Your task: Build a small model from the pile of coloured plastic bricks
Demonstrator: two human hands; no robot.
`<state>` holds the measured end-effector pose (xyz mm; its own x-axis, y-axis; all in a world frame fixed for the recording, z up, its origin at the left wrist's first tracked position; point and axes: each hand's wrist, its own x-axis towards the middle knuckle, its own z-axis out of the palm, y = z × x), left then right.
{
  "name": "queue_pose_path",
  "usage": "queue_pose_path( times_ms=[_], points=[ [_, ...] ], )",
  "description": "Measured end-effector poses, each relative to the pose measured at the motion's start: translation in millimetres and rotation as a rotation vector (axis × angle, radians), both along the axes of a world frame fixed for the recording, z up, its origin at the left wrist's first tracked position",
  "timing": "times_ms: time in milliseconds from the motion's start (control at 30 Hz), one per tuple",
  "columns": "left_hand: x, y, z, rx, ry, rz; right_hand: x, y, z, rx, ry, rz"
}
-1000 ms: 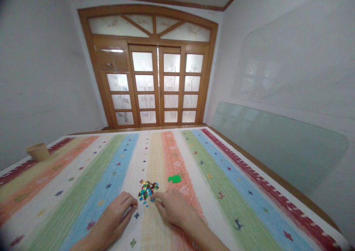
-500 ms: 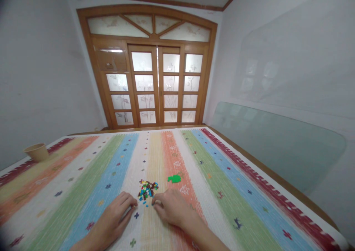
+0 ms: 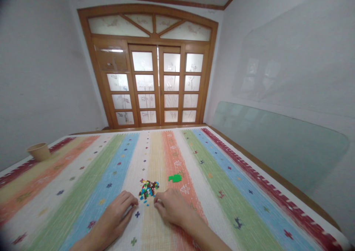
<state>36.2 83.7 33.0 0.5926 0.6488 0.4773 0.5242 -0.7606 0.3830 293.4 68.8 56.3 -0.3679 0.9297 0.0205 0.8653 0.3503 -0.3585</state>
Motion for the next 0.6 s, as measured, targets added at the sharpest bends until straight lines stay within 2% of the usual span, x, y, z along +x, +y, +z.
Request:
queue_pose_path(
  times_ms=[600],
  points=[
    [-1.2, -0.1, 0.1, 0.002, 0.003, -0.001, 1.4, 2.8, 0.8, 0.006, 0.023, 0.028]
  ],
)
